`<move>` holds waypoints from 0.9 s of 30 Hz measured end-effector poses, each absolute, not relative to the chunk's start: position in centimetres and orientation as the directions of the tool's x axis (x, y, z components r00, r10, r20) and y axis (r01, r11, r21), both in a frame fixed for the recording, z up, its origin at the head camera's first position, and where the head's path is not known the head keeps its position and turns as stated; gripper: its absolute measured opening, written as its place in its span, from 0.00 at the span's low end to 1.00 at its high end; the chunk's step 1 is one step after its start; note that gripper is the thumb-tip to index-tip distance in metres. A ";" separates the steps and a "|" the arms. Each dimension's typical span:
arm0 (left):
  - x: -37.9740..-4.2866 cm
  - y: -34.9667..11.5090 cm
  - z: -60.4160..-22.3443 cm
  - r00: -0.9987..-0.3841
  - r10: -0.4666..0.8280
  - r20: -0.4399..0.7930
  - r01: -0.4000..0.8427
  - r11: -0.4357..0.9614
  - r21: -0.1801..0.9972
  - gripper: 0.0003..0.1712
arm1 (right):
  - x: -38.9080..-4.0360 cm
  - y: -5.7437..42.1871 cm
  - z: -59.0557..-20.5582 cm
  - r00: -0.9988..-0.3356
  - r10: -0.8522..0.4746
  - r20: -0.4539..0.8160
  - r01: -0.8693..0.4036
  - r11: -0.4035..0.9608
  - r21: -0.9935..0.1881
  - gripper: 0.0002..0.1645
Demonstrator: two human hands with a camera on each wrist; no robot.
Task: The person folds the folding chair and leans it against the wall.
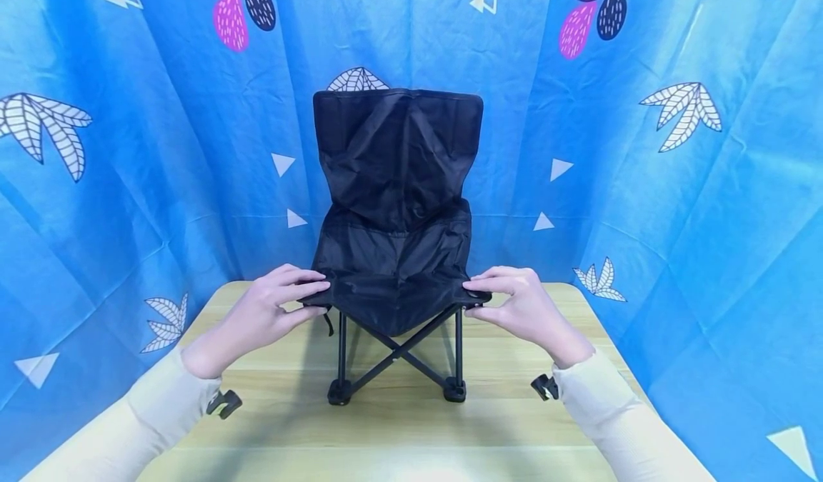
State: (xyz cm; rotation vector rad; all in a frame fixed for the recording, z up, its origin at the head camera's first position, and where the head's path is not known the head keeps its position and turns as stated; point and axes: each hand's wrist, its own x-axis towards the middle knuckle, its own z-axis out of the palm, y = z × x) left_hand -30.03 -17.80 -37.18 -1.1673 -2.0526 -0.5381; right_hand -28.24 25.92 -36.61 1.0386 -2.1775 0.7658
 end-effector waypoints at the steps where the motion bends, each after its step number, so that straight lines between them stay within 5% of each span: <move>1: -30.0 -17.7 -37.1 -0.345 0.569 0.747 0.863 0.506 0.013 0.25 | -28.2 25.9 -36.5 -0.512 -0.468 0.720 -0.817 0.525 -0.239 0.30; 27: -30.4 -16.4 -35.5 -0.334 0.578 0.745 0.862 0.506 -0.006 0.23 | -28.7 24.4 -35.2 -0.465 -0.485 0.741 -0.841 0.505 -0.197 0.28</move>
